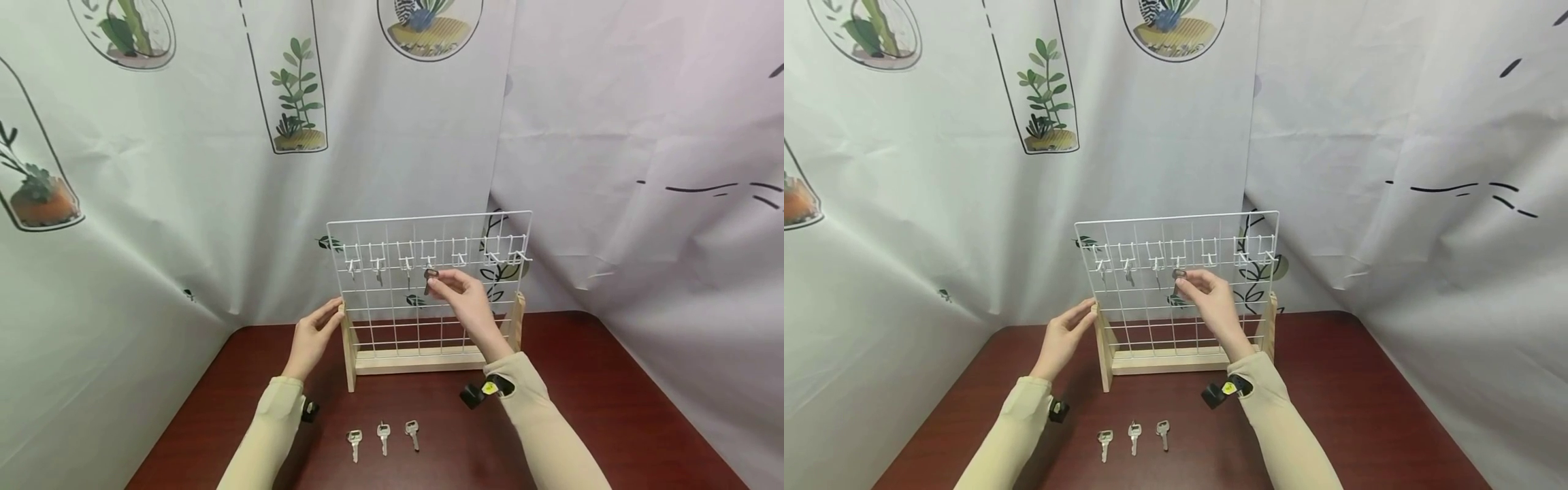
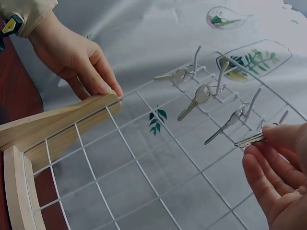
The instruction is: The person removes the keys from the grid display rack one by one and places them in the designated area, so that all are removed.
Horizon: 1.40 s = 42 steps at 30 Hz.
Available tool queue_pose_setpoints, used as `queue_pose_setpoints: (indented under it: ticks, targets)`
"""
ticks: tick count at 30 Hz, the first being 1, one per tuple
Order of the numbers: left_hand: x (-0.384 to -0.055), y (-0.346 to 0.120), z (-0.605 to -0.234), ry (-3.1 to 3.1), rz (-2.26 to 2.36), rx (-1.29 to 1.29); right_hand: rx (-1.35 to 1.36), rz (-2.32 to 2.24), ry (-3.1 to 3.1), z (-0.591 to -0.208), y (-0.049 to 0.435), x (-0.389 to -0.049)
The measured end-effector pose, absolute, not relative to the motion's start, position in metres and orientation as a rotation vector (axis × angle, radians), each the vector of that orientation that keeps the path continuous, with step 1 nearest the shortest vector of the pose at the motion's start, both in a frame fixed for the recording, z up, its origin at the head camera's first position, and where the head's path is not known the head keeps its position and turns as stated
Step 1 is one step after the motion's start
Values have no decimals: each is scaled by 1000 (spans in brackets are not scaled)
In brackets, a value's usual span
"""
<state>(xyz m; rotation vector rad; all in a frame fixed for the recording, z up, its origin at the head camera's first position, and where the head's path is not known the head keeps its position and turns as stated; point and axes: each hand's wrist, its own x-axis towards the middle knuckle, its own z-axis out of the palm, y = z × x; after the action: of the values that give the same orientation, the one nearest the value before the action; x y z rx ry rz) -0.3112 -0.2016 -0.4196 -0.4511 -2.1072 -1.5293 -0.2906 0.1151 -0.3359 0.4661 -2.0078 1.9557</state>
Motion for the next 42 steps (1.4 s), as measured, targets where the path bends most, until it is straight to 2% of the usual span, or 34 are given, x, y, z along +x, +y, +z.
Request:
queue_pose_setpoints:
  ticks: [25, 32, 42]
  targets:
    - [-315, -204, -423, -2087, -1554, -464, 551, 2075, -1953, -330, 120, -258]
    - [-289, -194, -395, -2142, -1546, -459, 562, 2136, -1968, -338, 130, -250]
    - [-287, -193, -394, -2157, -1550, -443, 533, 2139, -2008, -356, 139, -246]
